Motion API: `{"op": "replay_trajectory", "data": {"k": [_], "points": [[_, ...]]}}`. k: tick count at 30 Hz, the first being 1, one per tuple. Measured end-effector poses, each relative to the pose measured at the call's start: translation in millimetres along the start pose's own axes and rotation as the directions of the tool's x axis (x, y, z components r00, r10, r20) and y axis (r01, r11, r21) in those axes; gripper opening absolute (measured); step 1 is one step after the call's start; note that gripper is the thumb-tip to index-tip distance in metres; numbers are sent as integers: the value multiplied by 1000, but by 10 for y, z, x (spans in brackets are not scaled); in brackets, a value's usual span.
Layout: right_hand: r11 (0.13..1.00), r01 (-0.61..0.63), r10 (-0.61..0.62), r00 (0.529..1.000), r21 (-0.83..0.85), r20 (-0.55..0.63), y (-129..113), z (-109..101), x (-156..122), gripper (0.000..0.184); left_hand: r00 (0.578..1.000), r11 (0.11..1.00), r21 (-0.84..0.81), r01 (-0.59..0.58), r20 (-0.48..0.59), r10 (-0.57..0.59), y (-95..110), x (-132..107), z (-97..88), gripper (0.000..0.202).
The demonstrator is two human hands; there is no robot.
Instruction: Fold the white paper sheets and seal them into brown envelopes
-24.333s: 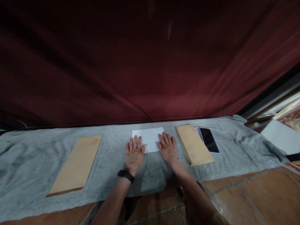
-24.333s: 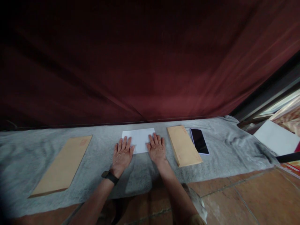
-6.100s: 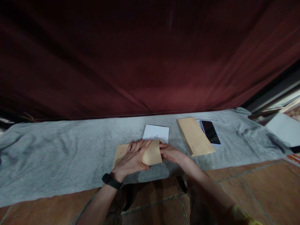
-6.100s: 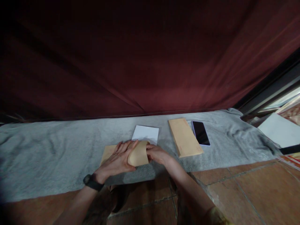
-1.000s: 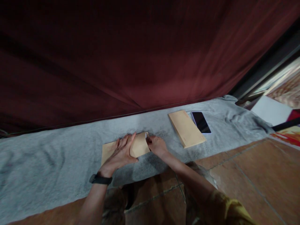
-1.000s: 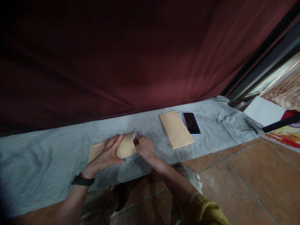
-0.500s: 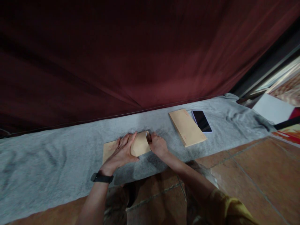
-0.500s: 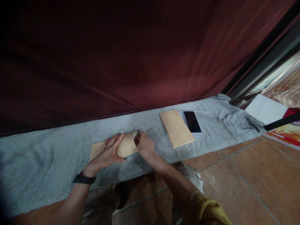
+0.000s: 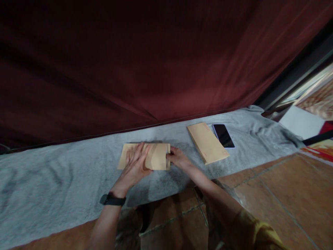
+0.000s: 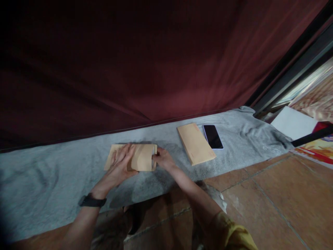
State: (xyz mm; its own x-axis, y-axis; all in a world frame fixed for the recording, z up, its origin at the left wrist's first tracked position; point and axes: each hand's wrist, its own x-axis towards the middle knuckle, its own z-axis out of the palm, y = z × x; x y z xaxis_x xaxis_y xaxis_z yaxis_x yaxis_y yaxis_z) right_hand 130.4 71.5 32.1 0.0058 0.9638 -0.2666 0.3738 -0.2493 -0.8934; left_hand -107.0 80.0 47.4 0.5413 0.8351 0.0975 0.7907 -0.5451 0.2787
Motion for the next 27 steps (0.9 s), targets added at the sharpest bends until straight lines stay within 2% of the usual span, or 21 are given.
{"op": "replay_trajectory", "data": {"k": [2, 4, 6, 8, 9, 10, 11, 12, 13, 14, 15, 18, 21, 24, 27], "points": [[962, -41, 42, 999, 270, 4, 8, -23, -8, 15, 995, 998, -10, 60, -79, -60, 18, 22, -32, 106], [878, -63, 85, 996, 474, -26, 7, -47, -36, 16, 977, 988, -84, 131, -160, -143, 57, 51, -43, 101], [769, -57, 129, 989, 637, -67, 5, -59, -80, 20, 939, 950, -245, 194, -233, -252, 134, 84, -16, 92], [707, -41, 154, 983, 706, -98, 10, -42, -131, 23, 877, 831, -493, 259, -240, -416, 265, 112, 52, 83], [670, -32, 165, 981, 742, -106, 17, -20, -156, 25, 839, 715, -634, 294, -187, -510, 352, 121, 94, 80], [635, -25, 170, 979, 772, -109, 26, 11, -179, 26, 801, 548, -768, 331, -78, -593, 451, 124, 138, 79], [608, -19, 171, 979, 794, -107, 39, 48, -199, 28, 793, 353, -869, 348, 72, -605, 557, 121, 181, 79], [577, -13, 172, 979, 817, -105, 53, 89, -217, 29, 803, 153, -925, 348, 210, -557, 663, 114, 220, 77], [551, -8, 172, 980, 834, -104, 68, 130, -232, 29, 817, -11, -932, 363, 324, -476, 765, 104, 254, 75], [537, -3, 170, 980, 844, -105, 83, 168, -245, 30, 826, -104, -924, 369, 377, -420, 855, 93, 284, 70], [531, 3, 167, 980, 848, -108, 97, 200, -258, 31, 828, -161, -922, 352, 387, -406, 928, 83, 310, 65], [549, 18, 136, 984, 835, -111, 127, 241, -298, 36, 807, -243, -922, 303, 383, -450, 1029, 71, 367, 50], [600, -2, 110, 991, 800, -81, 144, 210, -347, 38, 793, -259, -935, 240, 343, -504, 1005, 90, 398, 42], [642, -54, 138, 989, 765, -45, 165, 153, -389, 35, 788, -218, -952, 214, 301, -537, 984, 119, 399, 52], [657, -109, 172, 985, 746, -8, 196, 104, -410, 29, 796, -142, -958, 249, 286, -533, 1013, 137, 389, 77]]}}
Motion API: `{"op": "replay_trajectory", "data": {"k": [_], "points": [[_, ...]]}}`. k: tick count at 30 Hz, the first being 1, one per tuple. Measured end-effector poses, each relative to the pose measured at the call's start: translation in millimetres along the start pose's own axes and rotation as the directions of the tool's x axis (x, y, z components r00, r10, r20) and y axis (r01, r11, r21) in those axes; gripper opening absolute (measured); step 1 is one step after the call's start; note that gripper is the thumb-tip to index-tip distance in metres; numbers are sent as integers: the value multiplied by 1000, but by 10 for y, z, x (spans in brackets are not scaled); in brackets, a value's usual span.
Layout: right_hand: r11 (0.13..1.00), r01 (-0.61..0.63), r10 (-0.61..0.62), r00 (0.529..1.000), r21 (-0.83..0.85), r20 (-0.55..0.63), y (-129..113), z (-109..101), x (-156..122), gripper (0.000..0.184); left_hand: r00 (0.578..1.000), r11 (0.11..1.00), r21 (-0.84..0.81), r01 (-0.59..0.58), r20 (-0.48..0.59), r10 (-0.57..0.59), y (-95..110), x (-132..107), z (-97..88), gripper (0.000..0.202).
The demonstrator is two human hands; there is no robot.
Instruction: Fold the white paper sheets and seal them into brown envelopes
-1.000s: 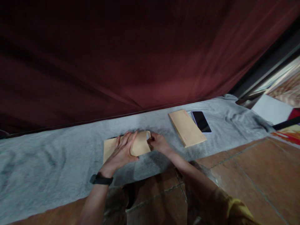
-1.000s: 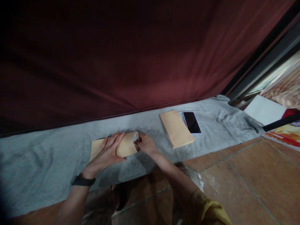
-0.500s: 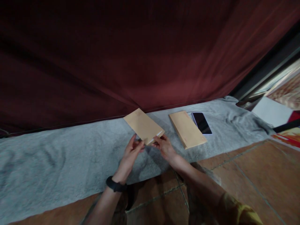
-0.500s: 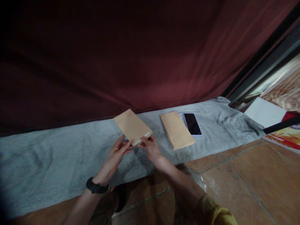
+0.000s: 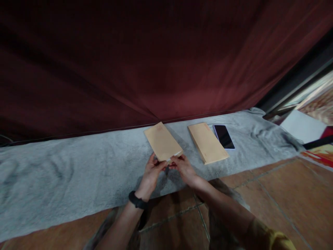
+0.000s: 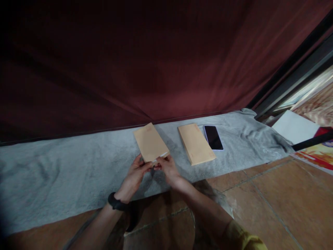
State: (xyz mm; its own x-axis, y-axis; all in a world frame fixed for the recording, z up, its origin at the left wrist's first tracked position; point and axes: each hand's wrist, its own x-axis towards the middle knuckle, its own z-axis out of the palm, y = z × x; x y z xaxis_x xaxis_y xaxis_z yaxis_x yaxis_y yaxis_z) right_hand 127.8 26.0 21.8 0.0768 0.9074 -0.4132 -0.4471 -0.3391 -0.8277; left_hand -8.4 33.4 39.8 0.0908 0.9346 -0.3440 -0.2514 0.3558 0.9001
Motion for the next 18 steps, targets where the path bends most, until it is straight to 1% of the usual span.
{"op": "replay_trajectory", "data": {"k": [3, 8, 11, 14, 18], "points": [[999, -34, 35, 999, -15, 17, -4, -46, -5, 25, 1000, 999, 50, -15, -16, 16, -13, -8, 29, 93], [997, -82, 82, 996, -15, 37, -37, -96, -29, 20, 997, 998, 68, -4, -75, 9, -55, 20, 14, 101], [993, -119, 119, 992, -8, 50, -77, -134, -49, 16, 996, 996, 95, 5, -91, 3, -57, 31, 0, 99], [989, -145, 146, 986, -20, 79, -104, -172, -58, 14, 996, 993, 114, 20, -89, -9, -45, 24, -3, 92], [985, -167, 170, 981, -33, 96, -109, -193, -57, 16, 995, 990, 141, -1, -98, 15, -33, 8, 5, 86]]}}
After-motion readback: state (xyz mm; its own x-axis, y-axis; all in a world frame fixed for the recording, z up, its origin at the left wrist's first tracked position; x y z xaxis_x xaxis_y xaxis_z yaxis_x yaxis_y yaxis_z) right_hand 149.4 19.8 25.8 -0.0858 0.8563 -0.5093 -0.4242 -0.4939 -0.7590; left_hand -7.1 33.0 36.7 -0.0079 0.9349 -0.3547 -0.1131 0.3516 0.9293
